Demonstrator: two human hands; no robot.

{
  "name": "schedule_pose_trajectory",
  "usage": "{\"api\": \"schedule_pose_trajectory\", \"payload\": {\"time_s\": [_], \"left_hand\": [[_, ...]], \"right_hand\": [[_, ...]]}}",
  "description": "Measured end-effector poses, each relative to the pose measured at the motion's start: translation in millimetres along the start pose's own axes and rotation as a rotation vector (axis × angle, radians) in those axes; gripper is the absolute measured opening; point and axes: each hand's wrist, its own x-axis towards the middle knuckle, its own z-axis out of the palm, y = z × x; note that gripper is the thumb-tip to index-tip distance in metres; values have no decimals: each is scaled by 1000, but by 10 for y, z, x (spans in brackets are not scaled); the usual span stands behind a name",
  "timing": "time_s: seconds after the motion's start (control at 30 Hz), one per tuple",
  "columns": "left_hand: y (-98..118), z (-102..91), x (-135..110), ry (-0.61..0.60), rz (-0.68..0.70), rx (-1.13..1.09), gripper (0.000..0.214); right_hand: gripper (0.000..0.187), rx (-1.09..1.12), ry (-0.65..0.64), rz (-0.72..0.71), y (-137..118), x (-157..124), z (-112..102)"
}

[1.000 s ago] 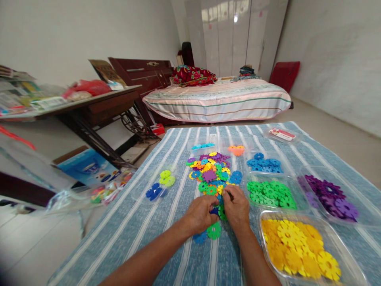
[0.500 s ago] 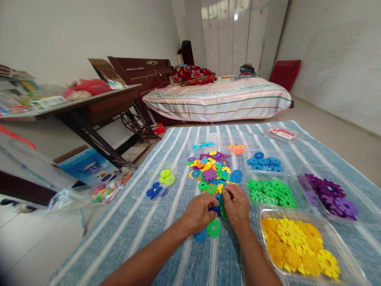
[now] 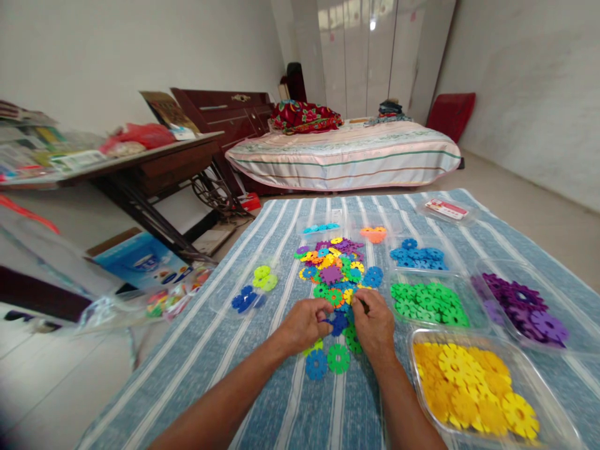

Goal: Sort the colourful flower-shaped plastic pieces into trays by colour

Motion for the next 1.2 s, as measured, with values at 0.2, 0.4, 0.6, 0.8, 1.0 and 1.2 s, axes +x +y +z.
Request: {"api": "schedule_pose_trajectory", "payload": {"time_s": [0.2, 0.4, 0.6, 0.8, 1.0, 1.2], "left_hand": [[223, 70, 11, -52, -30, 263, 20], [258, 73, 7, -39, -46, 320, 21], [215, 56, -7, 28, 8, 327, 17], [108, -403, -101, 35, 5, 342, 23], [-262, -1280, -173, -21, -123, 643, 25], [-540, -1519, -202, -159, -296, 731, 17]], "right_hand": [[23, -4, 4, -1, 7, 0, -9], [22, -7, 10, -5, -22, 0, -9], [23, -7, 4, 4, -27, 11, -9], [24, 1, -14, 6, -1, -8, -14], [23, -20, -7, 1, 58, -29, 0], [23, -25, 3, -14, 34, -32, 3]]}}
